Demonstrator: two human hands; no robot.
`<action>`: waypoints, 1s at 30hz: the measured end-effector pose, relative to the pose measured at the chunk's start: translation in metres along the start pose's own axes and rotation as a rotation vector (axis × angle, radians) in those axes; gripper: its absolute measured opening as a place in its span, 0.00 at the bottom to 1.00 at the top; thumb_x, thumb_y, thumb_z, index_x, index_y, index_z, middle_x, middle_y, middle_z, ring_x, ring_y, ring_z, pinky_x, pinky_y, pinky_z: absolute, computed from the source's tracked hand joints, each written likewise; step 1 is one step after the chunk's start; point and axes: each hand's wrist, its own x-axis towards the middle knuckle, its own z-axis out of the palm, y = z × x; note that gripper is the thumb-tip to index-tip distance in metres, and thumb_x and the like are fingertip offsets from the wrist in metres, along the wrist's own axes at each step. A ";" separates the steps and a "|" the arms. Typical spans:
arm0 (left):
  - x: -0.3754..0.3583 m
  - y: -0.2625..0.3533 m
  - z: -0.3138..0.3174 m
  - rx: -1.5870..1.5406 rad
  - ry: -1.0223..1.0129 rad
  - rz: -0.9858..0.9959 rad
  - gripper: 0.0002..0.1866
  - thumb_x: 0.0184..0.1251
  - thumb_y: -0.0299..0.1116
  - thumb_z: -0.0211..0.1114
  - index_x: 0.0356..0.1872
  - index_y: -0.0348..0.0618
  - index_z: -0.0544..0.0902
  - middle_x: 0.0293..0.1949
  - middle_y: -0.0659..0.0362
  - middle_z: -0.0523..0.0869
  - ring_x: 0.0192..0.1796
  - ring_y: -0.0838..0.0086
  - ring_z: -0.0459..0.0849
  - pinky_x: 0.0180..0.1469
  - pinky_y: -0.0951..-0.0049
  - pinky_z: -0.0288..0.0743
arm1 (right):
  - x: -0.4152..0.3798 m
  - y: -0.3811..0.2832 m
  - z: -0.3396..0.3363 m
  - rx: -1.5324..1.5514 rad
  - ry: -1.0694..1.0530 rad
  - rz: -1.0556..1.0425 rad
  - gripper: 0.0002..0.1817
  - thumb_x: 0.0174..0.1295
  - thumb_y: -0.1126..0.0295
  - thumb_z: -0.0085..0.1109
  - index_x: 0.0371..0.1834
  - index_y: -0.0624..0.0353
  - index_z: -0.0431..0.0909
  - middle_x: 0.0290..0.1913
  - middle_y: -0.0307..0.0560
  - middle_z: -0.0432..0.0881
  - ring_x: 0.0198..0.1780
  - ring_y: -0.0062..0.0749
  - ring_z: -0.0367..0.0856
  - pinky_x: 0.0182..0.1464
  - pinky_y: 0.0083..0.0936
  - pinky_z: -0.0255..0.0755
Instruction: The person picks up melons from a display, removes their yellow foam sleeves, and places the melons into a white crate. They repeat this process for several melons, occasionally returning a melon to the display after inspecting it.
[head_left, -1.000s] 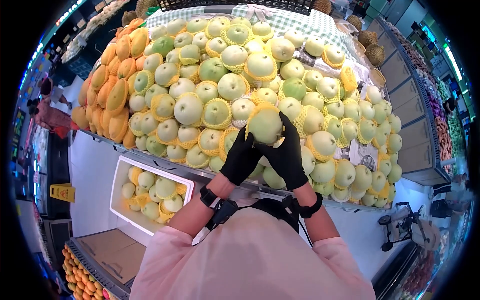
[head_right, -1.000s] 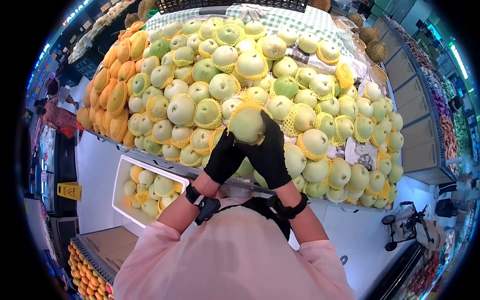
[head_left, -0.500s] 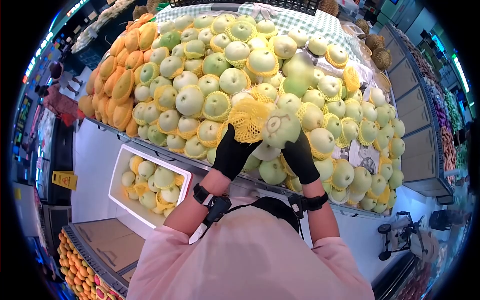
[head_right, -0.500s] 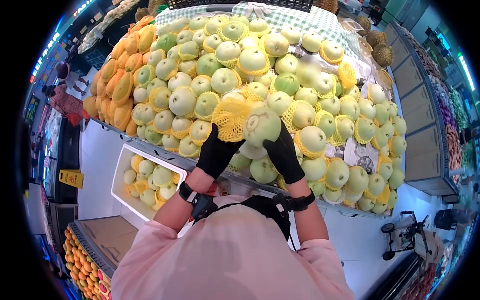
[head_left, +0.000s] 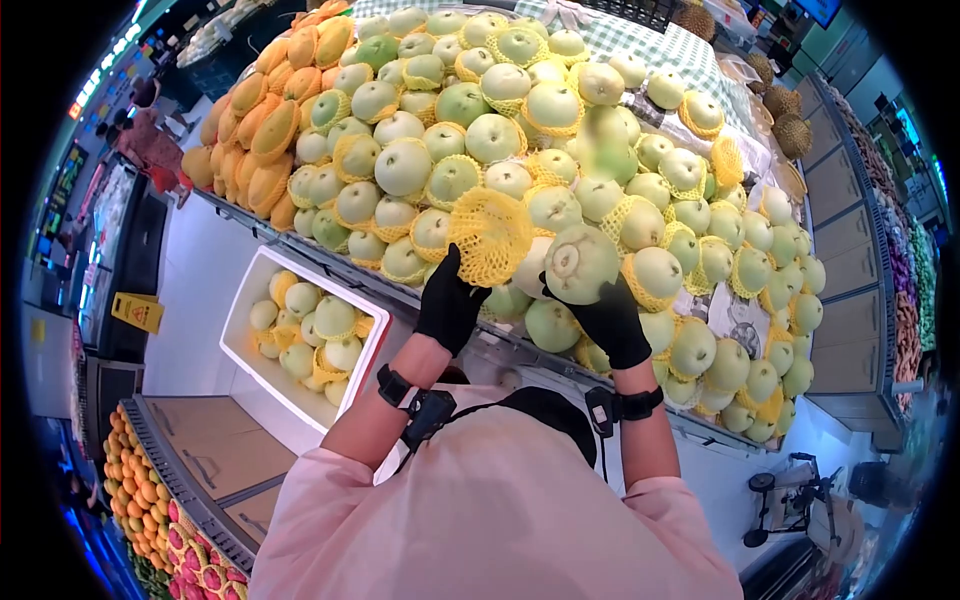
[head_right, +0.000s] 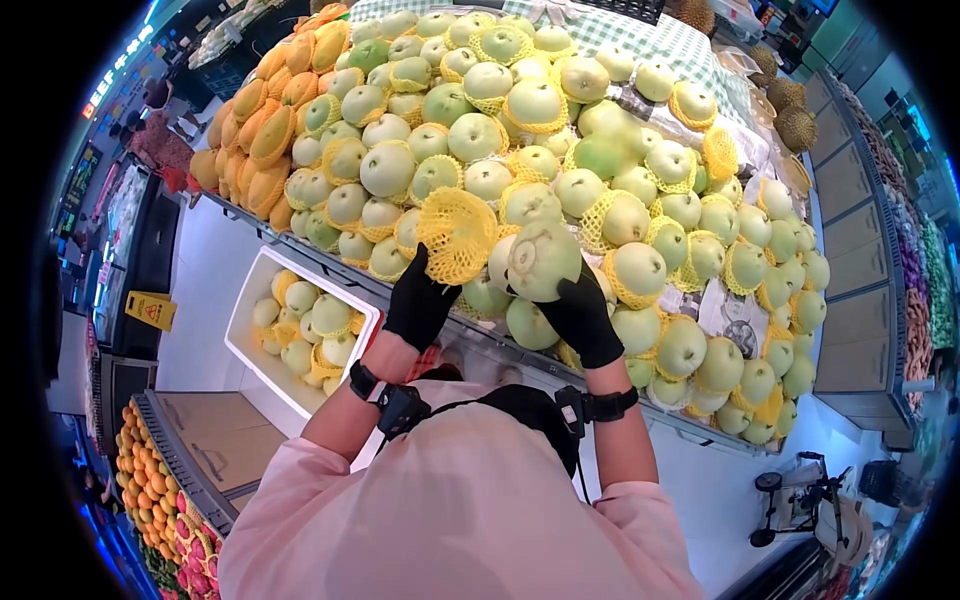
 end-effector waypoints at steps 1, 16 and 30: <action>-0.002 0.000 -0.004 0.035 0.002 0.040 0.24 0.70 0.47 0.59 0.61 0.45 0.72 0.58 0.58 0.79 0.60 0.66 0.77 0.61 0.63 0.70 | 0.000 0.000 0.003 0.054 -0.005 0.004 0.40 0.53 0.64 0.70 0.67 0.63 0.61 0.60 0.48 0.72 0.61 0.33 0.72 0.61 0.31 0.70; -0.029 0.057 -0.094 0.664 -0.059 0.750 0.32 0.61 0.19 0.59 0.69 0.39 0.63 0.60 0.52 0.76 0.45 0.71 0.84 0.42 0.73 0.81 | 0.021 -0.016 0.146 -0.635 0.023 -0.316 0.50 0.42 0.64 0.79 0.68 0.63 0.58 0.62 0.55 0.70 0.62 0.40 0.72 0.60 0.35 0.71; -0.097 0.128 -0.156 1.023 -0.179 0.342 0.39 0.55 0.28 0.74 0.67 0.43 0.62 0.60 0.55 0.73 0.55 0.70 0.79 0.52 0.74 0.78 | 0.012 0.014 0.275 -0.952 -0.050 -0.350 0.47 0.36 0.72 0.73 0.66 0.57 0.62 0.60 0.59 0.68 0.60 0.55 0.69 0.63 0.40 0.67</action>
